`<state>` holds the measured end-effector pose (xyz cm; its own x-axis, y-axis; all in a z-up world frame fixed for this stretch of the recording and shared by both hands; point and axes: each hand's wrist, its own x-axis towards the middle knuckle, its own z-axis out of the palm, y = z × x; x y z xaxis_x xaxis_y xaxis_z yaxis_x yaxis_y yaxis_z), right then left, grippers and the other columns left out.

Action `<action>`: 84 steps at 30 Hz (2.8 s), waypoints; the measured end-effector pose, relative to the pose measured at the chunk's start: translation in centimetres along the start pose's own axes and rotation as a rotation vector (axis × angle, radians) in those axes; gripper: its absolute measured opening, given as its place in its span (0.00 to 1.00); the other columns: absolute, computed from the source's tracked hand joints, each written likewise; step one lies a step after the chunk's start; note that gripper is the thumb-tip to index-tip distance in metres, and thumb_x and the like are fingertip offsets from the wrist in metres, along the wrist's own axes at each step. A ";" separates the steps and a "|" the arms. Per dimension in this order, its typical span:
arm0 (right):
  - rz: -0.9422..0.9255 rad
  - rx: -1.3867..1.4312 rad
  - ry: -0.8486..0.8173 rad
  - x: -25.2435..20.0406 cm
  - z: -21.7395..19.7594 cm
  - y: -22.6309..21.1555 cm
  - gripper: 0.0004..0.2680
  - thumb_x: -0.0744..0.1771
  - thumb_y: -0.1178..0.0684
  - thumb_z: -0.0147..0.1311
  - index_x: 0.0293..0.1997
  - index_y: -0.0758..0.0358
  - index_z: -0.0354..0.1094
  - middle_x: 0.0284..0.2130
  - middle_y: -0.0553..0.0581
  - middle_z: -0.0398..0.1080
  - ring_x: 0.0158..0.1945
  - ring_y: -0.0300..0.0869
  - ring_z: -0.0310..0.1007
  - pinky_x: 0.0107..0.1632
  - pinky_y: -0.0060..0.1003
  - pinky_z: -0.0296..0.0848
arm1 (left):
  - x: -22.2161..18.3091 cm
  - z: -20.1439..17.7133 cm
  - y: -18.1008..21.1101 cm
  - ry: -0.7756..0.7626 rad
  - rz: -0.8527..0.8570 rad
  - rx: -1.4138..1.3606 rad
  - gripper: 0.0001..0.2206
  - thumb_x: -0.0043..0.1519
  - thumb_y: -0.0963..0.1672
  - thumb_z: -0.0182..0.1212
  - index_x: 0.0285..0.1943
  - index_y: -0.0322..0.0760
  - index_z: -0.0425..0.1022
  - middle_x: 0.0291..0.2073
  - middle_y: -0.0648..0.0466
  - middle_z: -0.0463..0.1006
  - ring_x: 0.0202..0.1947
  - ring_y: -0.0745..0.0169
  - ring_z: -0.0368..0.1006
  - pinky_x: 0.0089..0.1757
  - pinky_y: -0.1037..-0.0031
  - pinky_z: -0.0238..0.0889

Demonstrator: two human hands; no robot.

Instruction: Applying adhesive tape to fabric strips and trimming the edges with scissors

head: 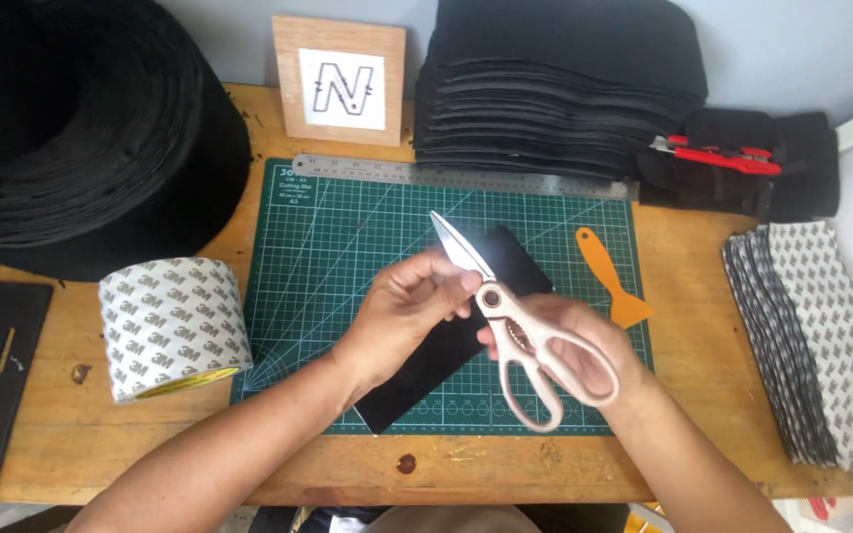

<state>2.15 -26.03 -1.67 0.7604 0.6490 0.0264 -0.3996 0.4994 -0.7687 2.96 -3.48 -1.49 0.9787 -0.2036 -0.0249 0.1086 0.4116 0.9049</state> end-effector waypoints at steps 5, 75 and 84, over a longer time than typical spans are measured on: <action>-0.094 -0.054 -0.051 0.0 0.0 0.9 0.16 0.66 0.60 0.45 0.60 0.77 0.65 0.39 0.69 0.73 0.43 0.52 0.75 0.47 0.46 0.76 | 0.2 -0.1 0.2 -0.027 0.061 0.000 0.05 0.65 0.41 0.65 0.41 0.30 0.80 0.30 0.52 0.76 0.31 0.67 0.78 0.35 0.81 0.70; 0.101 -0.668 0.708 -1.9 1.3 -6.9 0.15 0.66 0.54 0.51 0.59 0.60 0.61 0.54 0.59 0.70 0.42 0.44 0.74 0.47 0.38 0.80 | 2.7 3.3 1.4 -0.489 0.385 1.473 0.29 0.64 0.48 0.60 0.73 0.32 0.59 0.74 0.41 0.56 0.75 0.44 0.47 0.69 0.49 0.39; -0.111 -0.684 0.684 -2.2 0.3 -5.6 0.19 0.66 0.53 0.57 0.61 0.70 0.60 0.48 0.69 0.66 0.45 0.52 0.74 0.47 0.47 0.77 | 6.8 5.6 0.3 -0.691 0.221 1.689 0.25 0.60 0.51 0.64 0.63 0.34 0.73 0.58 0.43 0.74 0.69 0.46 0.61 0.70 0.46 0.22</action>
<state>2.53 -30.10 2.76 0.9953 0.0373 -0.0898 -0.0881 -0.0440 -0.9951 8.71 -9.73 1.01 0.6640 -0.7414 -0.0967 -0.6941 -0.6593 0.2891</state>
